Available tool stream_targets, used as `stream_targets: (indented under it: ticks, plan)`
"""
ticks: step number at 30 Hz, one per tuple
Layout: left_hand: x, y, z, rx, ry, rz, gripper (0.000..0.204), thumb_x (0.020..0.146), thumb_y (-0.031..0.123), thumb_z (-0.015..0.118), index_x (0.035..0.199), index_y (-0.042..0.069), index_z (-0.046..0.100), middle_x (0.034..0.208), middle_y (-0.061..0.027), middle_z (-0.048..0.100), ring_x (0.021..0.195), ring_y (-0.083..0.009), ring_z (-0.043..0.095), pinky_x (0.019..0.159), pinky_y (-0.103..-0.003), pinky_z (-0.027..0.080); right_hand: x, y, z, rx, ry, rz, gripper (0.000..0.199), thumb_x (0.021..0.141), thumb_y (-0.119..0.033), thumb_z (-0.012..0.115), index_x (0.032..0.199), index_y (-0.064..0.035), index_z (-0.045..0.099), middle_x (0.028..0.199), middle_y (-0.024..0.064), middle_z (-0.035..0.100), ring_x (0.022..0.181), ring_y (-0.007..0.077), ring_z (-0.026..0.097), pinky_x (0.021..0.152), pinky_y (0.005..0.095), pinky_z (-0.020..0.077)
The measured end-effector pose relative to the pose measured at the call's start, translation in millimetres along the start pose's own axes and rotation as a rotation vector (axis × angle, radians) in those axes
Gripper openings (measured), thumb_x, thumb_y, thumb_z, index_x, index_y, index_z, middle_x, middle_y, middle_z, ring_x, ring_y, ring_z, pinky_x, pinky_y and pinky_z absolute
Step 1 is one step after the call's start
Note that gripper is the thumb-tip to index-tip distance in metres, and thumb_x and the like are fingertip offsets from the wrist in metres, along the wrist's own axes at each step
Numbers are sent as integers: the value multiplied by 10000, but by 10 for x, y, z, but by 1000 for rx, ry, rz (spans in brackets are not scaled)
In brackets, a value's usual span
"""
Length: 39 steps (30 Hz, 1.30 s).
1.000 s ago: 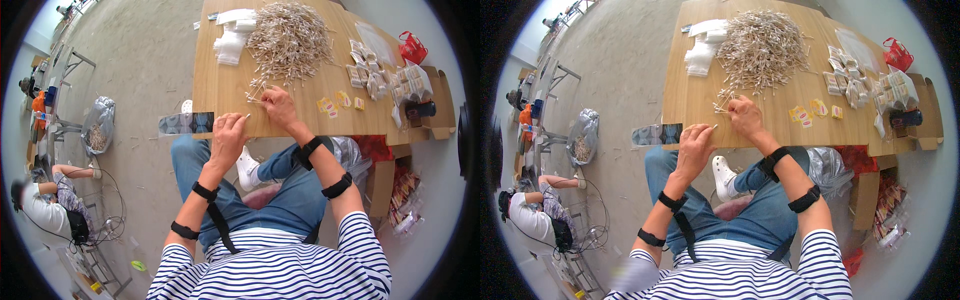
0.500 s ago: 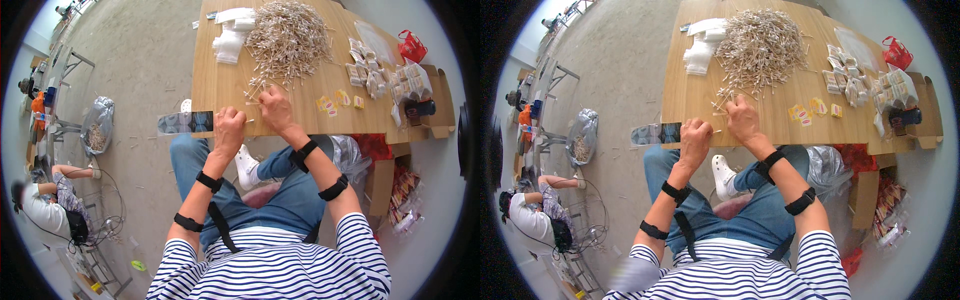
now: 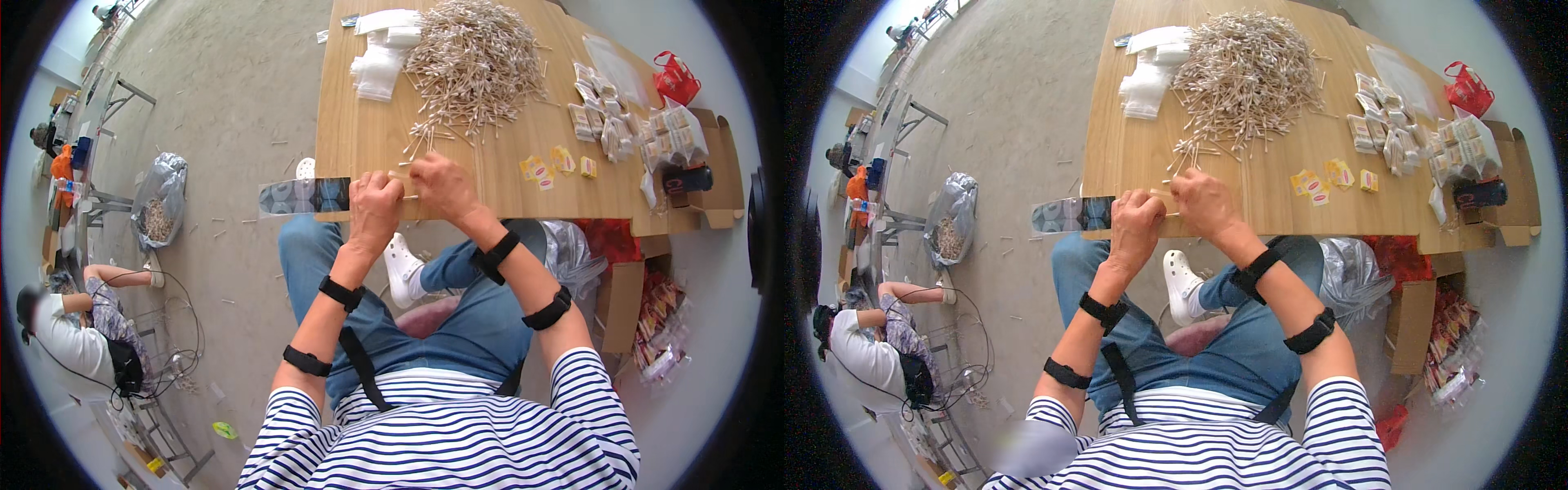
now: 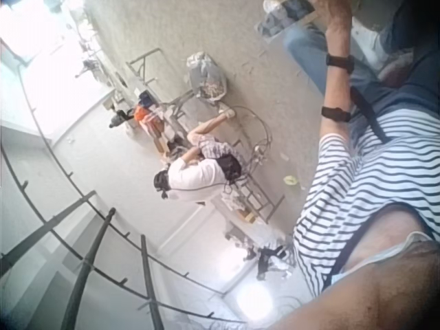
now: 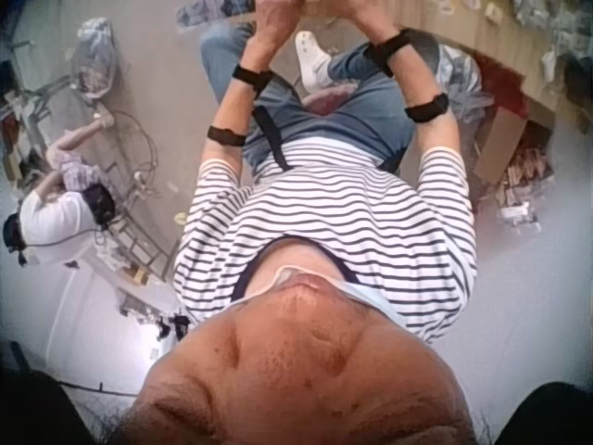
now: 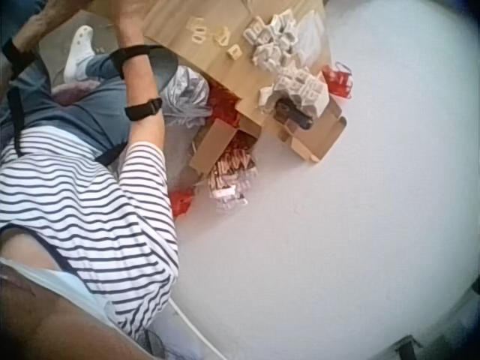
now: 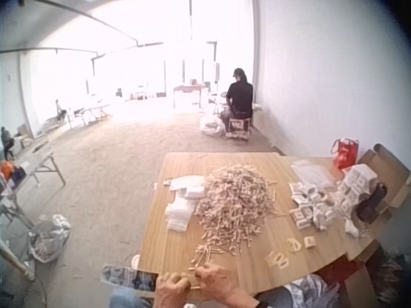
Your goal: Manually organizing and packing cotton swabs into small plastic bags.
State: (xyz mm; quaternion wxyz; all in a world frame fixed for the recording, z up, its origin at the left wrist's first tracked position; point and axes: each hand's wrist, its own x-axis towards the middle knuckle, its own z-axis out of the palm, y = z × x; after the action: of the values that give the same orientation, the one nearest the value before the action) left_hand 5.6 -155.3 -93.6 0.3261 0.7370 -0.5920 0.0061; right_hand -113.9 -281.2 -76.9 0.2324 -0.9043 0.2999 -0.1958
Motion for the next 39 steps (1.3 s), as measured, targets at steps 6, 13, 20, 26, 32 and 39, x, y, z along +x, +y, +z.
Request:
stream_targets:
  ticks: [6,13,20,26,32,39]
  plan:
    - [-38,-32,-35,14,69,-24,97,762,85,713,843,102,662,882,-76,602,914,-291,585,813,-416,430,-76,-43,48,74,47,70,93,824,-119,691,891,-55,676,898,144,618,835,366,647,735,457,522]
    - [-113,-40,-57,-6,86,-130,138,761,96,736,883,83,671,883,-93,623,917,-311,593,815,-426,437,-252,-164,54,76,-20,-8,41,825,-78,658,845,-45,645,914,173,591,855,383,651,728,481,535]
    - [-34,-53,-65,-23,107,-177,139,771,97,743,891,77,675,885,-98,627,928,-314,594,832,-432,438,-256,-158,164,46,10,-12,36,850,-62,616,827,-37,627,890,175,575,820,393,636,721,492,523]
    - [-191,80,-99,21,53,-97,360,764,158,758,1095,39,683,1168,-129,656,1166,-317,578,1005,-450,421,-268,-160,189,22,28,24,54,853,-76,620,836,-24,622,915,188,592,841,409,646,725,496,530]
    - [-354,153,-18,47,-240,23,991,718,331,832,1523,2,357,1616,-166,306,1515,-314,257,1228,-499,212,-55,-25,129,-42,159,93,36,858,-86,641,845,-53,645,887,164,606,810,389,644,701,480,521]
    - [-261,151,25,61,-268,8,1028,703,370,838,1532,11,346,1629,-153,285,1523,-303,235,1237,-494,194,187,296,-11,-254,85,154,36,860,-91,618,872,-75,648,968,160,629,839,387,679,744,486,554]
